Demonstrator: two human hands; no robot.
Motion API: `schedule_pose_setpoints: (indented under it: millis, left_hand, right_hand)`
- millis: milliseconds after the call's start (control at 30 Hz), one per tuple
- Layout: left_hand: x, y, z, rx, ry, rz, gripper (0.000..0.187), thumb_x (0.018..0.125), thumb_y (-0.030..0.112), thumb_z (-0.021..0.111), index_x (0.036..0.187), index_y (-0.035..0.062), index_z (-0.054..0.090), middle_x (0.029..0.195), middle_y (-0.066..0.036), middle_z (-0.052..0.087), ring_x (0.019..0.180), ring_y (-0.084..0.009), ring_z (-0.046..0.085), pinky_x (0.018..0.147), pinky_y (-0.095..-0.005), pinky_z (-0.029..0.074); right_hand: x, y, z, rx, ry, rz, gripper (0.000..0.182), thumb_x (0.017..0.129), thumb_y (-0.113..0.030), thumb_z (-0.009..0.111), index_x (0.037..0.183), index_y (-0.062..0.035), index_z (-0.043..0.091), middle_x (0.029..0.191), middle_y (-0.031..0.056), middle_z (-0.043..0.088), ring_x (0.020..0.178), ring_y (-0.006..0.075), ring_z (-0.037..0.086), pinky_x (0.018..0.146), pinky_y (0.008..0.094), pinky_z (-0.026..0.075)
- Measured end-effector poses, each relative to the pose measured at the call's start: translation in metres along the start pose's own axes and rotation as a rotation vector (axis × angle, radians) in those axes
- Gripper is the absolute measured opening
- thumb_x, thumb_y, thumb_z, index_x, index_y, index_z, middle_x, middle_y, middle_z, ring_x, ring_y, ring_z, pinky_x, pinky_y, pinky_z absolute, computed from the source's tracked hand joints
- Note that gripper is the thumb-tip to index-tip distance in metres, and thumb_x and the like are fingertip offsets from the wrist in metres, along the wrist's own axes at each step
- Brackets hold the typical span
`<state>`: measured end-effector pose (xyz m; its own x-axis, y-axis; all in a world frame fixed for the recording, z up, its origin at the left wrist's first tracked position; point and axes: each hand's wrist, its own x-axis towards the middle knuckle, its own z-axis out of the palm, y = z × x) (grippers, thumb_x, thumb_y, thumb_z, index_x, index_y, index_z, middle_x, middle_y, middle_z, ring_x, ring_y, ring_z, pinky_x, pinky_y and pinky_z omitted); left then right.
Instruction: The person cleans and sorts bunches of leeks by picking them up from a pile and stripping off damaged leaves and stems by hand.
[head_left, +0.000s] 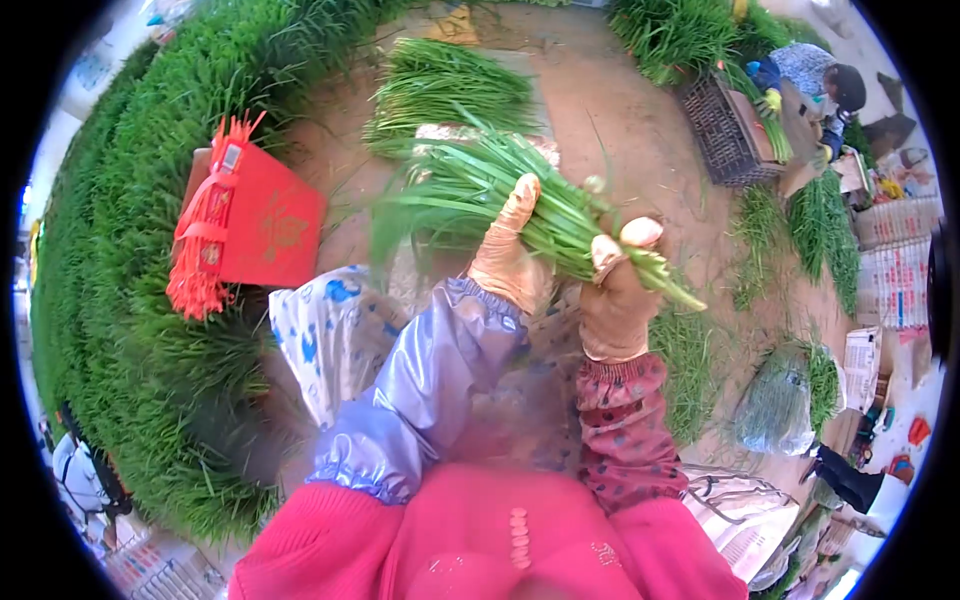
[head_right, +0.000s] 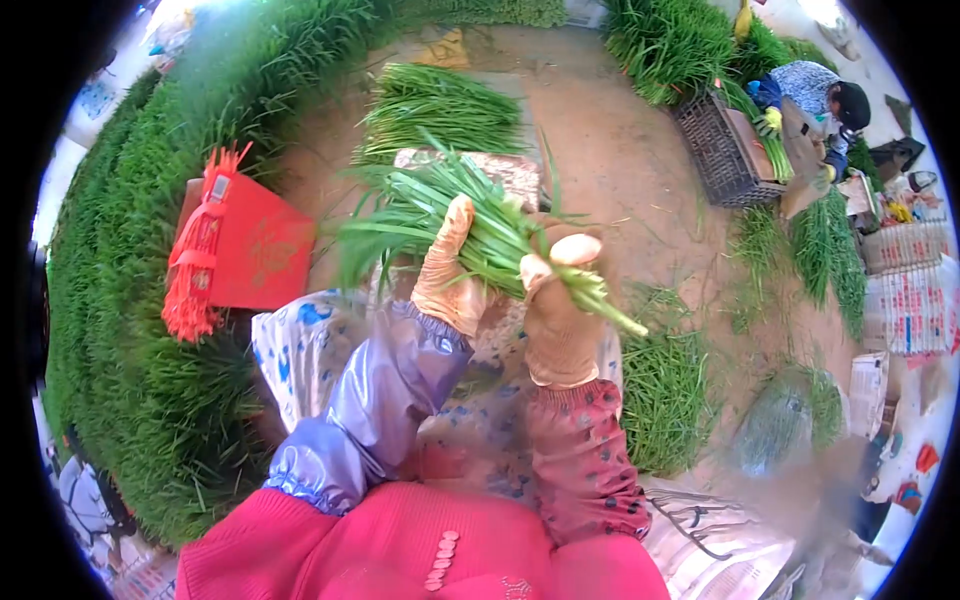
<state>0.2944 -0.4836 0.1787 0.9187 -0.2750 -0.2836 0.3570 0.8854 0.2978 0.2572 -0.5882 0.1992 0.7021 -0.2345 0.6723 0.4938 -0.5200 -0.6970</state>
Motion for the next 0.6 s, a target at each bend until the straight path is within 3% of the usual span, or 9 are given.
schedule_pose_setpoints:
  millis: [67,133,200,233,267,333,400,500,600]
  left_hand:
    - [0.000,0.003,-0.037,-0.233,-0.092,-0.121,0.044,0.088,0.028,0.069,0.124,0.0062,0.055,0.114,-0.012,0.061,0.104,-0.0299,0.060,0.096,-0.0478,0.049]
    - [-0.016,0.015,-0.041,-0.216,-0.103,-0.124,0.036,0.088,0.021,0.066,0.118,0.0034,0.058,0.106,-0.014,0.064,0.096,-0.0305,0.063,0.092,-0.0482,0.051]
    - [-0.035,0.032,-0.050,-0.220,-0.144,-0.230,0.048,0.087,0.023,0.064,0.127,-0.0013,0.053,0.112,-0.019,0.061,0.097,-0.0350,0.063,0.084,-0.0501,0.056]
    - [-0.034,0.040,-0.058,-0.109,-0.099,-0.174,0.052,0.085,0.023,0.066,0.128,-0.0031,0.052,0.105,-0.018,0.063,0.089,-0.0333,0.065,0.077,-0.0473,0.058]
    - [-0.033,0.048,-0.069,-0.095,-0.098,-0.176,0.052,0.085,0.023,0.066,0.128,-0.0031,0.052,0.105,-0.018,0.063,0.089,-0.0333,0.065,0.077,-0.0473,0.058]
    - [-0.031,0.063,-0.089,0.077,-0.203,-0.116,0.055,0.082,0.022,0.070,0.127,-0.0043,0.052,0.098,-0.016,0.065,0.083,-0.0296,0.067,0.073,-0.0422,0.059]
    - [-0.033,0.073,-0.092,0.158,-0.167,-0.090,0.056,0.080,0.021,0.072,0.126,-0.0042,0.053,0.095,-0.014,0.066,0.079,-0.0256,0.067,0.069,-0.0377,0.059]
    - [-0.030,0.073,-0.087,0.553,-0.251,0.105,0.054,0.073,0.016,0.078,0.120,-0.0035,0.058,0.101,-0.012,0.066,0.082,-0.0217,0.066,0.072,-0.0347,0.057]
    - [-0.032,0.063,-0.057,0.719,-0.358,0.164,0.050,0.070,0.012,0.080,0.115,-0.0006,0.061,0.101,-0.008,0.066,0.087,-0.0200,0.065,0.076,-0.0321,0.055]
  right_hand:
    - [-0.023,-0.005,0.004,0.270,-0.099,0.145,0.030,0.078,0.001,0.070,0.105,-0.0016,0.056,0.099,0.0077,0.063,0.093,0.0193,0.062,0.083,0.0335,0.051]
    - [-0.044,-0.012,0.010,0.615,-0.141,0.378,0.031,0.076,0.001,0.074,0.099,-0.0035,0.054,0.105,0.0084,0.062,0.103,0.0213,0.061,0.092,0.0369,0.049]
    - [-0.043,-0.014,0.007,0.805,-0.416,0.103,0.038,0.073,-0.001,0.077,0.105,-0.0038,0.056,0.112,0.0093,0.062,0.116,0.0238,0.055,0.101,0.0404,0.042]
    - [-0.042,-0.033,-0.010,0.699,-0.564,0.326,0.047,0.070,-0.002,0.080,0.112,-0.0035,0.058,0.116,0.0089,0.062,0.122,0.0238,0.050,0.105,0.0416,0.037]
    - [-0.035,-0.031,-0.024,0.708,-0.553,0.324,0.047,0.070,-0.002,0.080,0.112,-0.0035,0.058,0.116,0.0089,0.062,0.122,0.0238,0.050,0.105,0.0416,0.037]
    - [-0.023,-0.010,-0.064,0.965,-0.856,0.775,0.054,0.071,-0.007,0.080,0.121,-0.0024,0.059,0.126,0.0106,0.059,0.125,0.0224,0.050,0.105,0.0405,0.038]
    - [-0.012,0.020,-0.092,0.722,-0.771,1.004,0.058,0.075,-0.011,0.076,0.128,0.0002,0.055,0.134,0.0128,0.054,0.129,0.0219,0.048,0.107,0.0388,0.037]
    - [0.021,0.012,-0.072,0.301,-0.844,0.854,0.058,0.078,-0.013,0.071,0.131,0.0014,0.052,0.136,0.0152,0.053,0.129,0.0254,0.049,0.109,0.0396,0.038]
    - [0.024,0.026,-0.019,0.635,-0.784,0.548,0.054,0.079,-0.015,0.071,0.127,0.0033,0.055,0.127,0.0168,0.060,0.116,0.0275,0.057,0.101,0.0403,0.044]
